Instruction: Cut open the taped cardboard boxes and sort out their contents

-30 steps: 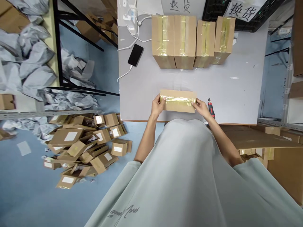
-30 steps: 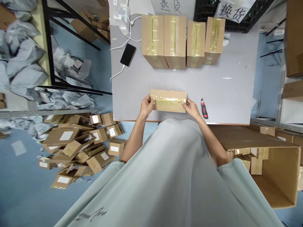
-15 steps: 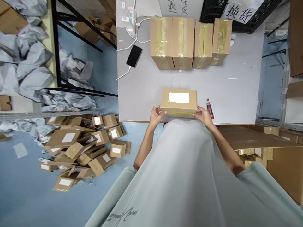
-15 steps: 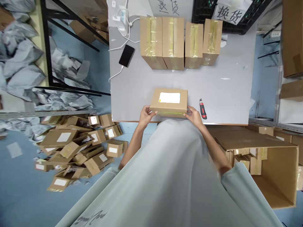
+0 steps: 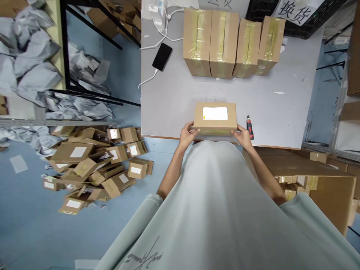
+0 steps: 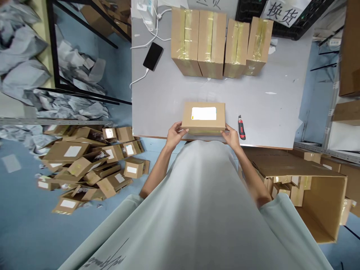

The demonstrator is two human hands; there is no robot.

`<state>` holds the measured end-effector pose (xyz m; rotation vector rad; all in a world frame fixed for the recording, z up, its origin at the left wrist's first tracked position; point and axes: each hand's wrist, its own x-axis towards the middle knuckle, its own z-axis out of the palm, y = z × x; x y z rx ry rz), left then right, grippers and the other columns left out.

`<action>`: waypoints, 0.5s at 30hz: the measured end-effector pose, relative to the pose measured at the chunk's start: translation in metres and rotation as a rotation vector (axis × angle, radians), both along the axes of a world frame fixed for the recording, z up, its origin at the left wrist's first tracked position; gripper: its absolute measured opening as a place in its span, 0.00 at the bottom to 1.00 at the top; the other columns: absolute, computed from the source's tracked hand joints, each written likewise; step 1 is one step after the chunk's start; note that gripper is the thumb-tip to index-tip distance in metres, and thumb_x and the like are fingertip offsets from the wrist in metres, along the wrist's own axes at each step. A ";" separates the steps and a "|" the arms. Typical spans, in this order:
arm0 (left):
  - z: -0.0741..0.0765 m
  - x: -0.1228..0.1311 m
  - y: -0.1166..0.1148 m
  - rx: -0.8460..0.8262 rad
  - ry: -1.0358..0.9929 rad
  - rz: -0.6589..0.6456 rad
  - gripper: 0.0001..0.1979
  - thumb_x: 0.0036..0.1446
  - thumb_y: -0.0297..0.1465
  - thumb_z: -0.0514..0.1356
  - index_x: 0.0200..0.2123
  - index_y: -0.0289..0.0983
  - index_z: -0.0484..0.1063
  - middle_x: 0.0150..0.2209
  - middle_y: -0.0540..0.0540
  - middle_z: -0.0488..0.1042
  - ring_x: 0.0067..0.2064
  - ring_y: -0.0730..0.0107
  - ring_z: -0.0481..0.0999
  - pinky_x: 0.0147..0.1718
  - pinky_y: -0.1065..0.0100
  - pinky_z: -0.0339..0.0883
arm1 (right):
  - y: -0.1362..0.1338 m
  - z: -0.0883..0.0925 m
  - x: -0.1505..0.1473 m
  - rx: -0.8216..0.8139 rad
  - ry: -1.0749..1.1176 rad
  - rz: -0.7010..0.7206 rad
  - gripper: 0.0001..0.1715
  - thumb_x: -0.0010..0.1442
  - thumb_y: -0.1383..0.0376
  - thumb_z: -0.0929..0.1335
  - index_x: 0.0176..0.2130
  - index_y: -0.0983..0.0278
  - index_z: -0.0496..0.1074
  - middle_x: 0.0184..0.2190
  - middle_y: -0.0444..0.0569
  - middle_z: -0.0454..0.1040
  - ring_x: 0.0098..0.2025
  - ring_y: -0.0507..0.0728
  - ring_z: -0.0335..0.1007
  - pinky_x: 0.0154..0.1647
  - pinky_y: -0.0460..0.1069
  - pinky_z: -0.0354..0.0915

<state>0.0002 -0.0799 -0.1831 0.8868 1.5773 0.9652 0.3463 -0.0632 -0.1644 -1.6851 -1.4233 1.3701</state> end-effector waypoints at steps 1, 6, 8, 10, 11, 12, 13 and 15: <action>0.004 -0.001 0.002 0.013 0.011 0.001 0.30 0.57 0.40 0.76 0.60 0.39 0.77 0.63 0.35 0.82 0.62 0.53 0.84 0.61 0.53 0.81 | 0.004 0.004 0.000 0.013 0.001 -0.013 0.41 0.66 0.47 0.75 0.70 0.62 0.79 0.62 0.51 0.87 0.61 0.66 0.85 0.67 0.62 0.80; 0.018 -0.015 0.022 0.073 0.044 -0.022 0.28 0.61 0.48 0.74 0.57 0.36 0.81 0.57 0.36 0.86 0.56 0.55 0.86 0.58 0.55 0.82 | 0.028 0.028 -0.005 0.103 -0.022 -0.035 0.41 0.68 0.38 0.73 0.63 0.64 0.84 0.61 0.56 0.87 0.61 0.68 0.86 0.66 0.62 0.80; 0.017 -0.020 0.032 0.075 0.023 -0.031 0.29 0.60 0.50 0.75 0.54 0.36 0.82 0.55 0.36 0.87 0.54 0.56 0.87 0.57 0.55 0.82 | 0.035 0.035 -0.009 0.102 -0.096 -0.050 0.41 0.69 0.35 0.72 0.60 0.64 0.86 0.58 0.56 0.89 0.62 0.70 0.86 0.65 0.62 0.80; 0.012 -0.024 0.043 0.057 -0.011 -0.044 0.28 0.59 0.50 0.76 0.52 0.35 0.82 0.52 0.36 0.87 0.52 0.55 0.87 0.56 0.55 0.83 | 0.037 0.037 -0.013 0.079 -0.203 -0.069 0.41 0.69 0.33 0.71 0.57 0.63 0.87 0.53 0.57 0.90 0.62 0.72 0.87 0.63 0.62 0.80; 0.009 -0.026 0.048 0.039 -0.026 -0.055 0.28 0.58 0.50 0.76 0.52 0.35 0.82 0.51 0.36 0.87 0.52 0.55 0.87 0.55 0.55 0.83 | 0.037 0.035 -0.015 0.064 -0.250 -0.078 0.42 0.69 0.32 0.71 0.56 0.63 0.87 0.51 0.57 0.91 0.61 0.73 0.87 0.62 0.62 0.80; 0.005 -0.027 0.053 0.018 -0.035 -0.067 0.28 0.58 0.50 0.76 0.51 0.35 0.82 0.51 0.36 0.87 0.52 0.54 0.87 0.55 0.55 0.83 | 0.037 0.032 -0.017 0.050 -0.280 -0.087 0.42 0.70 0.32 0.70 0.55 0.63 0.87 0.50 0.58 0.91 0.61 0.73 0.87 0.62 0.62 0.81; 0.001 -0.029 0.058 -0.003 -0.037 -0.080 0.28 0.58 0.49 0.76 0.51 0.35 0.82 0.50 0.37 0.87 0.52 0.53 0.87 0.54 0.54 0.83 | 0.036 0.028 -0.019 0.042 -0.294 -0.098 0.43 0.70 0.31 0.69 0.56 0.64 0.87 0.51 0.58 0.91 0.61 0.73 0.87 0.61 0.62 0.81; -0.005 -0.031 0.067 -0.042 -0.024 -0.109 0.28 0.58 0.49 0.76 0.52 0.34 0.83 0.50 0.36 0.87 0.52 0.52 0.86 0.55 0.54 0.82 | 0.034 0.020 -0.022 0.045 -0.306 -0.106 0.45 0.72 0.31 0.66 0.59 0.64 0.86 0.55 0.58 0.90 0.62 0.70 0.86 0.62 0.60 0.80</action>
